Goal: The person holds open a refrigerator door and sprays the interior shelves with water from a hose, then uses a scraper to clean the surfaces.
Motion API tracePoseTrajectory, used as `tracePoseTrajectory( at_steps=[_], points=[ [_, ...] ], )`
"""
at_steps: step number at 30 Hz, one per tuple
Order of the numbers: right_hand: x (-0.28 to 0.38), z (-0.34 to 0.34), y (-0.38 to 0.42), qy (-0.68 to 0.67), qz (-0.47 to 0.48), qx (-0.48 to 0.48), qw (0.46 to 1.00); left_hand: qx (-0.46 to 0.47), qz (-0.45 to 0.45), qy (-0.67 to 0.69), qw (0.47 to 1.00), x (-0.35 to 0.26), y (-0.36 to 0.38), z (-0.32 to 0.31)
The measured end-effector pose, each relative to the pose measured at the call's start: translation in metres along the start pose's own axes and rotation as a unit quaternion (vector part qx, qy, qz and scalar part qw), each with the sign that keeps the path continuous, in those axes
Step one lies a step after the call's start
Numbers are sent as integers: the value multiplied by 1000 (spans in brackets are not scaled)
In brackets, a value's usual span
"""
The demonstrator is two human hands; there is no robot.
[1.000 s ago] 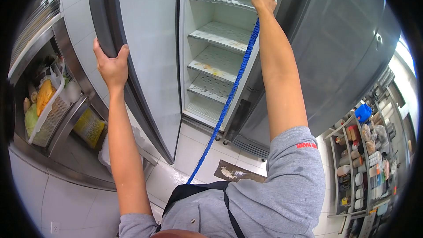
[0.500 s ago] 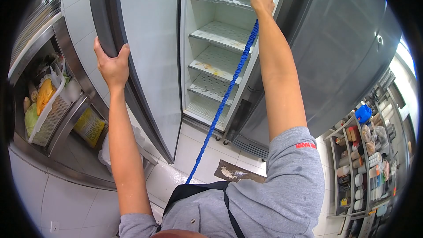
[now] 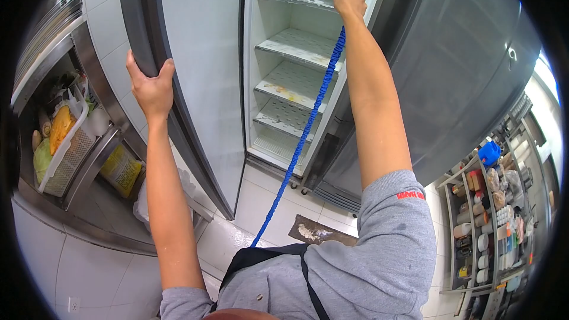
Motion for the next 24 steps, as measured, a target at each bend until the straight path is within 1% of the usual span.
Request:
tracePoseTrajectory(
  at_steps=[5, 7, 17, 24],
  points=[
    [0, 0, 0, 0, 3, 0, 1000, -7, -7, -5, 1000, 3, 0, 0],
    [0, -1, 0, 0, 10, 5, 1000, -2, 6, -18, 1000, 4, 0, -1],
    [0, -4, 3, -3, 10, 5, 1000, -3, -1, 2, 1000, 3, 0, -1],
    [-14, 8, 3, 1, -45, -15, 999, 2, 10, -1, 1000, 7, -2, -1]
  ],
)
Point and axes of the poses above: each hand's wrist, its own y-axis away from the middle knuckle, its own z-axis out of the back of the hand, x = y × z, the point moved 6 cm from there along -y, towards the middle knuckle, and after that the axes turned 8 degrees about -y, right-handed, at the moved point
